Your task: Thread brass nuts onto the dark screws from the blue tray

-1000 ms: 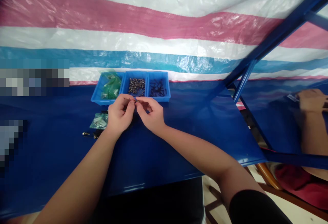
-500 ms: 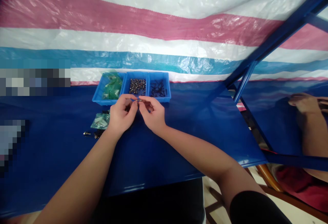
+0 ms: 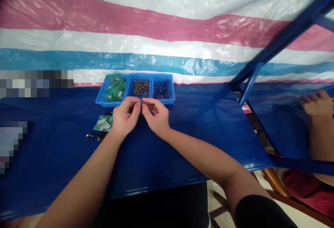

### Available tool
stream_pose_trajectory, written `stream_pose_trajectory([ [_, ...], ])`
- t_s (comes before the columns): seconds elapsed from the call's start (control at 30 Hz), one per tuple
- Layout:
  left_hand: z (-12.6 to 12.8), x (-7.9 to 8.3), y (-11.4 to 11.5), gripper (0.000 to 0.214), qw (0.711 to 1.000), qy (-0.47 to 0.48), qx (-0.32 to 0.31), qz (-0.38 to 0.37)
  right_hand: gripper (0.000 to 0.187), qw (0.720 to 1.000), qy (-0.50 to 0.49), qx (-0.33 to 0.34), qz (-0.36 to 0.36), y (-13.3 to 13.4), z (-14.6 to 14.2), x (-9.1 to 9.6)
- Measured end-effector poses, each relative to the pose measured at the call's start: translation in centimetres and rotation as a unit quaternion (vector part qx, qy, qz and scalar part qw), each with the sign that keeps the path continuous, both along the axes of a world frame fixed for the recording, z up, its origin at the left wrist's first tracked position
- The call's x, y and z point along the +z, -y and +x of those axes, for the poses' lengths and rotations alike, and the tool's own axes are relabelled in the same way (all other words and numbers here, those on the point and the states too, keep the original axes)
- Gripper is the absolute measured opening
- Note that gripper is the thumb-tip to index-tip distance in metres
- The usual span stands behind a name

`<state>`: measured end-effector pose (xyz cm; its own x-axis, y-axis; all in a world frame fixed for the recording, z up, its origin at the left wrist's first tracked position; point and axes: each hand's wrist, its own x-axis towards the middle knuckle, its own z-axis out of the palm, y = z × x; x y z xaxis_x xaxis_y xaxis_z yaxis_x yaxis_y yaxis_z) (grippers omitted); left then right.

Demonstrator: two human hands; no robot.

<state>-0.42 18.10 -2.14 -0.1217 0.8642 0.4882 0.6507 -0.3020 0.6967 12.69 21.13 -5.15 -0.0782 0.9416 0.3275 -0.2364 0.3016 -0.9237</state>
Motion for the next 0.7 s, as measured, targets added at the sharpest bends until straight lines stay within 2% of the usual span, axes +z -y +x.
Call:
stream_pose_trajectory([
  [0.7,-0.03,0.03,0.02,0.016,1.0,0.015,-0.011,-0.005,0.028,1.0,0.004,-0.016,-0.012,-0.04,-0.03,-0.03],
])
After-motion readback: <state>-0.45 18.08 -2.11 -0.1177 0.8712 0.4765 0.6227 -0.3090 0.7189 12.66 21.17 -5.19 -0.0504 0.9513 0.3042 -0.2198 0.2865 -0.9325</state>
